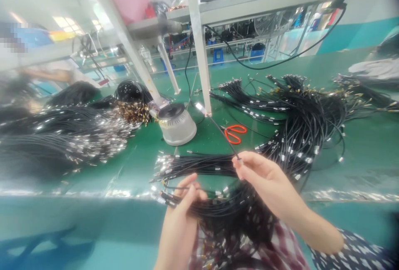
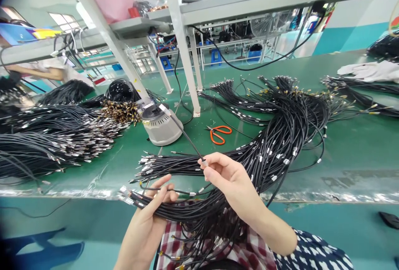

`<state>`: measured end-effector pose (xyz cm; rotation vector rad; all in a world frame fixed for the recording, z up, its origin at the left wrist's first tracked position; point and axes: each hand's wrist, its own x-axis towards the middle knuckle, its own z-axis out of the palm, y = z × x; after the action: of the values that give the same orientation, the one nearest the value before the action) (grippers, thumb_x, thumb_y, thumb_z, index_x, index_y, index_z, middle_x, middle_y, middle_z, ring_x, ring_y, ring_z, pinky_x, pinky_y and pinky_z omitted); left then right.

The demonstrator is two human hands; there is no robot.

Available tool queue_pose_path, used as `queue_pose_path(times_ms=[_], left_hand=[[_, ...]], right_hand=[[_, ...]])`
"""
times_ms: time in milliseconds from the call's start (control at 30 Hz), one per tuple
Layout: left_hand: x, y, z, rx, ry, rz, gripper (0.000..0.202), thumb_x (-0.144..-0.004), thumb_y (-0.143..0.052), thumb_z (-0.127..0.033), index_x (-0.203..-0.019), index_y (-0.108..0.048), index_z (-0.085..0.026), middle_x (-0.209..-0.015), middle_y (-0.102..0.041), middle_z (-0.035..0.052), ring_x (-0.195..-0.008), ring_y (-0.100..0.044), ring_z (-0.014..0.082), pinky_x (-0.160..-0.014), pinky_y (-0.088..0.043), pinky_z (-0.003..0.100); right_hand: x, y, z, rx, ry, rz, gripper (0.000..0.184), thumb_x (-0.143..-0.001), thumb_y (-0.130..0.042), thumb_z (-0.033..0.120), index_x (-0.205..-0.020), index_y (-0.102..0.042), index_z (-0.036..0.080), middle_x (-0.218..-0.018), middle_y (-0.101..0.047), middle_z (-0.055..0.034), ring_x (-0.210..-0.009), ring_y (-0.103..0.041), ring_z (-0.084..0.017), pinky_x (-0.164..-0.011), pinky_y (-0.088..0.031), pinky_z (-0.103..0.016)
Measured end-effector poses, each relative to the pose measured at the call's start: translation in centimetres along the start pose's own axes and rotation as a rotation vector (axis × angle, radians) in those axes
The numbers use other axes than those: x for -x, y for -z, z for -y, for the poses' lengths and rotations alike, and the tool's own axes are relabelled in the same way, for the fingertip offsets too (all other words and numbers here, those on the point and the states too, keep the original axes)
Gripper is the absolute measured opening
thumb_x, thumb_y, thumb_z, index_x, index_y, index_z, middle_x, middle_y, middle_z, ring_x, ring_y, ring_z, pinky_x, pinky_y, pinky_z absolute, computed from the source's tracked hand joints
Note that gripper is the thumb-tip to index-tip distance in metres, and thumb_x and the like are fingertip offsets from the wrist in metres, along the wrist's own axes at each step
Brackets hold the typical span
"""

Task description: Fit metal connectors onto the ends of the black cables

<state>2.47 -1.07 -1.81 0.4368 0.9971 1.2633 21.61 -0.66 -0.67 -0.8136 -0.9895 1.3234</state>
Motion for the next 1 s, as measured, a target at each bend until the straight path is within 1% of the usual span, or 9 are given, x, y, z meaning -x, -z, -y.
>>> queue_pose_path(times_ms=[100,267,333,500,633,733,833,933,1000], left_hand=[[0.5,0.1,-0.2,-0.027,0.007,0.041,0.028,-0.068,-0.076,-0.014,-0.095,-0.073,-0.018,-0.08,-0.069,0.0044,-0.07,-0.065,0.0166,-0.066,-0.05,0.026],[0.9,0.0,-0.5,-0.069,-0.05,0.254,0.01,-0.078,-0.067,-0.018,-0.086,-0.073,-0.021,-0.073,-0.071,0.0034,-0.056,-0.061,0.0127,-0.065,-0.048,0.026],[1.0,-0.1,-0.7,-0.101,-0.07,0.289,0.008,-0.08,-0.066,-0.02,-0.084,-0.073,-0.02,-0.076,-0.073,0.0041,-0.059,-0.062,0.0138,-0.067,-0.048,0.026],[1.3,-0.1,-0.9,-0.165,-0.03,0.241,0.023,-0.084,-0.064,-0.027,-0.104,-0.073,-0.019,-0.08,-0.075,0.0087,-0.088,-0.064,0.0211,-0.083,-0.047,0.03],[1.7,0.1,-0.7,-0.134,-0.052,0.231,0.029,-0.083,-0.067,-0.029,-0.109,-0.071,-0.021,-0.091,-0.075,0.008,-0.097,-0.061,0.0218,-0.093,-0.043,0.033],[2.0,0.1,-0.6,-0.101,-0.033,0.206,0.034,-0.084,-0.066,-0.031,-0.116,-0.067,-0.021,-0.091,-0.075,0.0084,-0.099,-0.061,0.0226,-0.093,-0.044,0.035],[2.3,-0.2,-0.4,-0.087,-0.012,0.132,0.031,-0.086,-0.063,-0.032,-0.114,-0.065,-0.021,-0.085,-0.073,0.0067,-0.088,-0.064,0.0213,-0.086,-0.046,0.034],[2.9,-0.3,0.4,-0.081,-0.092,0.071,0.012,-0.086,-0.062,-0.032,-0.085,-0.067,-0.021,-0.072,-0.067,-0.0004,-0.06,-0.06,0.0135,-0.068,-0.046,0.027],[3.5,-0.2,1.3,-0.108,-0.199,0.127,0.028,-0.087,-0.06,-0.035,-0.065,-0.062,-0.02,-0.064,-0.062,-0.0011,-0.049,-0.054,0.0124,-0.059,-0.043,0.027]], right_hand=[[-0.1,-0.1,-0.2,-0.02,-0.01,0.015,0.008,-0.085,-0.069,0.026,-0.093,-0.069,0.025,-0.087,-0.062,0.0029,-0.07,-0.05,-0.007,-0.07,-0.043,-0.018],[-0.3,-0.5,-0.1,0.003,-0.02,0.07,0.005,-0.088,-0.065,0.026,-0.092,-0.065,0.022,-0.086,-0.06,0.0024,-0.07,-0.052,-0.007,-0.071,-0.042,-0.02],[-0.3,-0.8,0.1,0.045,-0.038,0.118,0.007,-0.09,-0.062,0.027,-0.092,-0.062,0.021,-0.087,-0.059,0.0018,-0.071,-0.054,-0.008,-0.073,-0.043,-0.022],[0.1,-1.7,0.1,0.265,-0.023,0.235,0.004,-0.094,-0.053,0.023,-0.092,-0.056,0.019,-0.09,-0.057,-0.0013,-0.088,-0.057,-0.014,-0.08,-0.044,-0.028],[0.0,-2.2,-0.8,0.468,0.105,0.255,0.007,-0.093,-0.052,0.015,-0.092,-0.057,0.02,-0.097,-0.055,-0.0021,-0.091,-0.055,-0.015,-0.083,-0.045,-0.028],[-0.2,-2.1,-1.5,0.51,0.122,0.254,0.008,-0.09,-0.053,0.012,-0.09,-0.056,0.02,-0.095,-0.055,-0.0018,-0.087,-0.055,-0.015,-0.078,-0.046,-0.028],[-0.2,-2.2,-2.0,0.529,0.117,0.251,0.01,-0.089,-0.054,0.011,-0.091,-0.057,0.021,-0.095,-0.054,-0.0014,-0.082,-0.055,-0.014,-0.075,-0.047,-0.027],[-0.1,-2.4,-2.3,0.545,0.108,0.2,0.011,-0.089,-0.053,0.011,-0.092,-0.055,0.021,-0.097,-0.053,-0.0012,-0.077,-0.055,-0.012,-0.074,-0.048,-0.027],[-0.1,-2.6,-2.4,0.589,0.065,0.2,0.012,-0.088,-0.052,0.009,-0.092,-0.055,0.02,-0.098,-0.053,-0.001,-0.074,-0.057,-0.011,-0.074,-0.048,-0.027]])
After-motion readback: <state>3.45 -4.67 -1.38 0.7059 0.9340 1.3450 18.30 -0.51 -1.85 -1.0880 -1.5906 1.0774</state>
